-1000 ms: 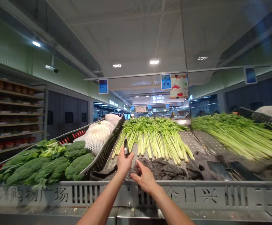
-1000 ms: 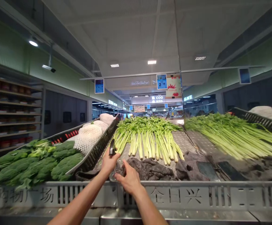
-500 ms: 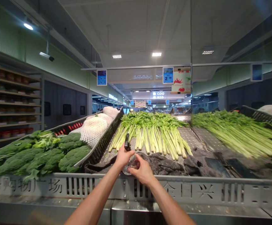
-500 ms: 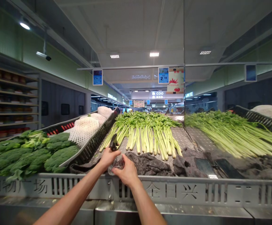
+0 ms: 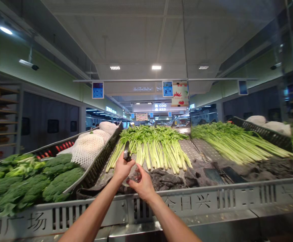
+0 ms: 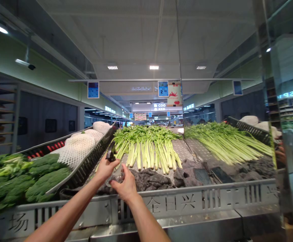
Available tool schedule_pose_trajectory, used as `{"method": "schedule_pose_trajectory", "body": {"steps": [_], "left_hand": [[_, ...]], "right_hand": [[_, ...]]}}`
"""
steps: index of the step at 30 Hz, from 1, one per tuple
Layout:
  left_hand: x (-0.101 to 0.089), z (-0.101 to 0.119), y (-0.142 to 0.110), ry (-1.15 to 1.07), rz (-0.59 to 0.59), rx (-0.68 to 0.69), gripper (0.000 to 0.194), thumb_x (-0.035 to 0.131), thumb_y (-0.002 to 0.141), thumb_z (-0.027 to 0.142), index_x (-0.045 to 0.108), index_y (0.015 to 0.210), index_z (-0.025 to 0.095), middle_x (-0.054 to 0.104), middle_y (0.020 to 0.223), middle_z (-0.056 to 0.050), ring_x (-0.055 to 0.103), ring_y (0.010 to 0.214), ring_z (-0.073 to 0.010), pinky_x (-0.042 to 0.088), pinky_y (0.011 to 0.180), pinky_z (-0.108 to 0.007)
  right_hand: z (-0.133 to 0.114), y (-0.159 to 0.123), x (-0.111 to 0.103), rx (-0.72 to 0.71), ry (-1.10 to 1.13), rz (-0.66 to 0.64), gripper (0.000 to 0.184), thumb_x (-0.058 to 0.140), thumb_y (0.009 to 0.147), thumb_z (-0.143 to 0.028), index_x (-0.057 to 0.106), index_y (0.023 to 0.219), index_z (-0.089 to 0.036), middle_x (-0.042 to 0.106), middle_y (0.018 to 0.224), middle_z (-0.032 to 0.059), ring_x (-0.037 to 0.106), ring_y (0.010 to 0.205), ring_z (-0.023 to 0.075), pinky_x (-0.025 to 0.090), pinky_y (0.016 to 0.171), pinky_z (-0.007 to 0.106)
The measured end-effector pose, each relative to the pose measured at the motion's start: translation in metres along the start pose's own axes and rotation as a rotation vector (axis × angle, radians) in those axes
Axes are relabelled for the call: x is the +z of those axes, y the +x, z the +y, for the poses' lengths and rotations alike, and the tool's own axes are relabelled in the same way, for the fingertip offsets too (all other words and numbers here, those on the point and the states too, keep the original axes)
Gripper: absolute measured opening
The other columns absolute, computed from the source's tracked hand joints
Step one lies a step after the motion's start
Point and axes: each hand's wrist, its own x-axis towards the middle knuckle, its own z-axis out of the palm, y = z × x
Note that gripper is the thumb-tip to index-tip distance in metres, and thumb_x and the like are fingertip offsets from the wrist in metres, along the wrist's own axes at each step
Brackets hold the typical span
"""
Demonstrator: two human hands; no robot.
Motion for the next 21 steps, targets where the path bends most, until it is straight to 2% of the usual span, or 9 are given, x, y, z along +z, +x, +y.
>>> {"method": "schedule_pose_trajectory", "body": {"steps": [6, 13, 21], "left_hand": [[0.005, 0.026, 0.004, 0.020, 0.001, -0.015, 0.027, 0.053, 0.051, 0.019, 0.054, 0.078, 0.015, 0.051, 0.057, 0.004, 0.046, 0.053, -0.0109, 0.036, 0.053, -0.022], [0.014, 0.029, -0.003, 0.081, -0.028, -0.029, 0.028, 0.054, 0.052, 0.022, 0.054, 0.078, 0.015, 0.051, 0.059, 0.003, 0.045, 0.052, -0.0103, 0.034, 0.051, -0.021], [0.037, 0.043, 0.003, 0.102, -0.017, 0.003, 0.029, 0.054, 0.053, 0.028, 0.054, 0.079, 0.014, 0.050, 0.059, 0.002, 0.045, 0.054, -0.0117, 0.034, 0.052, -0.022]], "right_hand": [[-0.007, 0.002, -0.006, -0.007, 0.006, 0.092, 0.070, 0.062, 0.056, -0.028, 0.037, 0.120, -0.019, 0.055, 0.100, 0.0041, 0.054, 0.085, 0.0156, 0.042, 0.076, 0.028], [-0.008, -0.010, -0.015, 0.019, -0.001, 0.123, 0.069, 0.063, 0.056, -0.033, 0.038, 0.119, -0.019, 0.054, 0.102, 0.0047, 0.052, 0.088, 0.0166, 0.041, 0.080, 0.030], [-0.007, -0.009, -0.035, -0.002, 0.007, 0.264, 0.075, 0.064, 0.053, -0.039, 0.037, 0.118, -0.015, 0.051, 0.107, 0.0077, 0.052, 0.090, 0.0169, 0.042, 0.079, 0.027]]}}
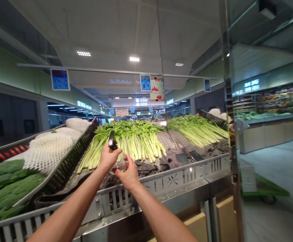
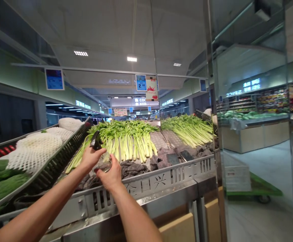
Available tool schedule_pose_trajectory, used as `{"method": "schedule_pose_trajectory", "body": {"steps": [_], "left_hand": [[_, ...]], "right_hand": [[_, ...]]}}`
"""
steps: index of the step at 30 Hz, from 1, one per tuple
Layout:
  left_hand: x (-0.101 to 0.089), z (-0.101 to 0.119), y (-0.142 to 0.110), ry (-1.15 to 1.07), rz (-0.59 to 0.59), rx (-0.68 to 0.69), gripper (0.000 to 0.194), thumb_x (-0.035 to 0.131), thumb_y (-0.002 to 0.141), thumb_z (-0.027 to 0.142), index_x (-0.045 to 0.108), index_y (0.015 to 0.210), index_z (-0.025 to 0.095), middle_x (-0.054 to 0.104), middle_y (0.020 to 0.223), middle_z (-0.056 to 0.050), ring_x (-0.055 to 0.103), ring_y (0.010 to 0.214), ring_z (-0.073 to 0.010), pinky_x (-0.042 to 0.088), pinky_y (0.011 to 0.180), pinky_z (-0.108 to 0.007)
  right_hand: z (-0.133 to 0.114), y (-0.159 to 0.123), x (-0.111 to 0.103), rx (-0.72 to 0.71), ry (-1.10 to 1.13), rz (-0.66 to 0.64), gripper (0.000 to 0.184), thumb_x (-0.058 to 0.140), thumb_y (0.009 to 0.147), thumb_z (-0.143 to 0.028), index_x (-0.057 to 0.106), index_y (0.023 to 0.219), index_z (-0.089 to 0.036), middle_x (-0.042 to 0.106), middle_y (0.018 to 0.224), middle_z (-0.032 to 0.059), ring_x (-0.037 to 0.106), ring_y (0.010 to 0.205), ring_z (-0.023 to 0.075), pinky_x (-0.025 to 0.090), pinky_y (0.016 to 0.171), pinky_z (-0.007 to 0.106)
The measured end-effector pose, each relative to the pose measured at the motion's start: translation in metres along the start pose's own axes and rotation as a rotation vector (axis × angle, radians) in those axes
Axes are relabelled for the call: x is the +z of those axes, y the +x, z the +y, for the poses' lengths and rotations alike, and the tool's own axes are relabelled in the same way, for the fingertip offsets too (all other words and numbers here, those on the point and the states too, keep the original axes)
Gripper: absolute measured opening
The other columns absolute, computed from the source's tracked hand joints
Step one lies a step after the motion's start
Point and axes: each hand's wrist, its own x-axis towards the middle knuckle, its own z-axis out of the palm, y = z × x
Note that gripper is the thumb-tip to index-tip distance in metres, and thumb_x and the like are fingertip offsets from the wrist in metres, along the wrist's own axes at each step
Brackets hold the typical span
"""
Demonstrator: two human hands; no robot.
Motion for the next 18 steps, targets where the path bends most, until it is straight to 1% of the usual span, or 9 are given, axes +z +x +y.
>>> {"method": "schedule_pose_trajectory", "body": {"steps": [4, 9, 15, 18], "left_hand": [[0.010, 0.005, 0.002, -0.024, -0.028, 0.014, 0.033, 0.055, 0.053, 0.026, 0.054, 0.084, 0.014, 0.052, 0.062, 0.002, 0.048, 0.056, -0.0123, 0.037, 0.054, -0.022], [0.019, -0.001, 0.002, -0.057, -0.036, 0.028, 0.035, 0.054, 0.054, 0.027, 0.053, 0.087, 0.015, 0.052, 0.064, 0.002, 0.049, 0.057, -0.0118, 0.038, 0.054, -0.022], [0.021, 0.000, 0.001, -0.038, -0.063, -0.022, 0.029, 0.054, 0.053, 0.026, 0.053, 0.080, 0.015, 0.055, 0.065, 0.001, 0.050, 0.057, -0.0119, 0.038, 0.053, -0.022], [0.021, 0.002, -0.002, -0.044, -0.070, -0.008, 0.026, 0.052, 0.054, 0.026, 0.053, 0.078, 0.015, 0.056, 0.065, 0.001, 0.051, 0.058, -0.0121, 0.038, 0.054, -0.021]], "right_hand": [[0.002, 0.004, -0.006, 0.012, 0.018, 0.051, 0.072, 0.065, 0.051, -0.037, 0.040, 0.116, -0.015, 0.053, 0.105, 0.0077, 0.053, 0.088, 0.0173, 0.043, 0.077, 0.029], [0.006, 0.002, -0.010, 0.023, 0.010, 0.074, 0.072, 0.066, 0.050, -0.036, 0.041, 0.115, -0.015, 0.053, 0.105, 0.0080, 0.053, 0.090, 0.0182, 0.043, 0.078, 0.030], [0.007, -0.002, -0.011, 0.022, 0.015, 0.067, 0.073, 0.066, 0.050, -0.036, 0.041, 0.115, -0.013, 0.054, 0.105, 0.0090, 0.051, 0.094, 0.0187, 0.041, 0.082, 0.030], [0.007, -0.005, -0.016, 0.012, 0.013, 0.060, 0.072, 0.064, 0.052, -0.033, 0.040, 0.116, -0.012, 0.053, 0.107, 0.0100, 0.049, 0.098, 0.0188, 0.040, 0.084, 0.030]]}}
